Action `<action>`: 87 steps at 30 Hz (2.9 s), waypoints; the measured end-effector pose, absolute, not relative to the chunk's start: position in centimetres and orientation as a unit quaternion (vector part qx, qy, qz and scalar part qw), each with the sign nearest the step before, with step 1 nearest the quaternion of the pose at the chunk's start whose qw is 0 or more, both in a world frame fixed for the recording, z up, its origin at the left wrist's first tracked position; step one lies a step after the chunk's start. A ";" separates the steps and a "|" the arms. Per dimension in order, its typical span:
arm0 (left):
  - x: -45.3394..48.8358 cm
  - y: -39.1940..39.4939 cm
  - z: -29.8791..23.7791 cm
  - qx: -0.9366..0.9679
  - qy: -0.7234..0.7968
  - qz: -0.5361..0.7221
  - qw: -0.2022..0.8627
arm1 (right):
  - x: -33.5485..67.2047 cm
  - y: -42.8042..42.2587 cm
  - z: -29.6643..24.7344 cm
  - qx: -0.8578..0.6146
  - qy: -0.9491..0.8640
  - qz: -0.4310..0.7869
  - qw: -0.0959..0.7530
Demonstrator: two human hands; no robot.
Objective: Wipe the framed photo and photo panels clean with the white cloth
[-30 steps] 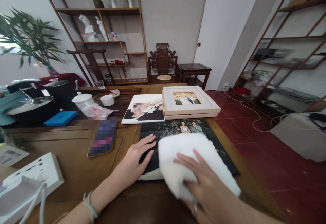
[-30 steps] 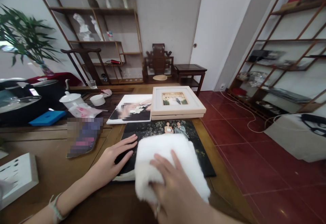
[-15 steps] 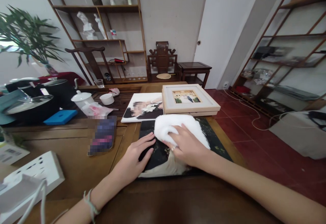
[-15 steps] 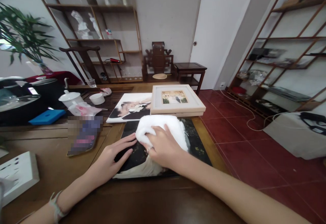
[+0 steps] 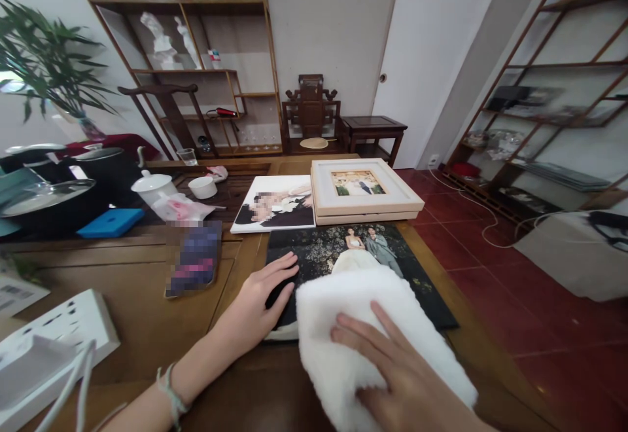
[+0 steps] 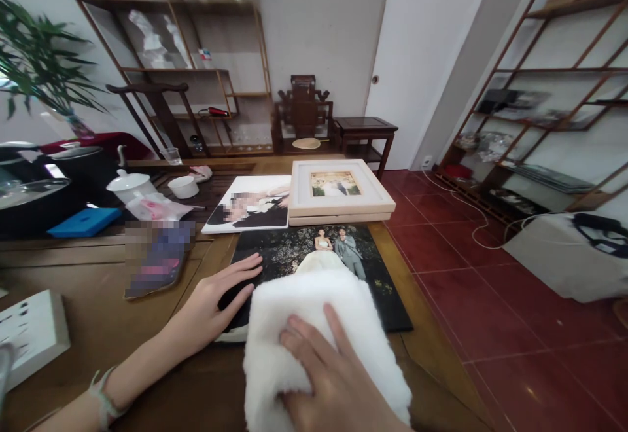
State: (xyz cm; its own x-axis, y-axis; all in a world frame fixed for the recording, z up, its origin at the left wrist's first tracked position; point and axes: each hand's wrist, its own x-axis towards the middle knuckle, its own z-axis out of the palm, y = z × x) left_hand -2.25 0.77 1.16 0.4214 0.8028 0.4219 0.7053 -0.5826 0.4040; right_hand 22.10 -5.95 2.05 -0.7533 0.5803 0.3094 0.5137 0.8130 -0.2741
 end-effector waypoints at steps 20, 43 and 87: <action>-2.6 0.1 2.0 0.796 0.493 0.331 0.120 | 19.0 -1.9 5.1 -0.222 -0.949 0.176 0.136; -2.3 0.1 0.7 0.839 0.463 0.281 0.052 | 15.0 7.2 7.1 -0.383 -0.869 0.231 0.213; -2.3 0.6 1.1 0.846 0.450 0.281 0.046 | 21.0 3.7 4.7 -0.366 -0.905 0.084 0.200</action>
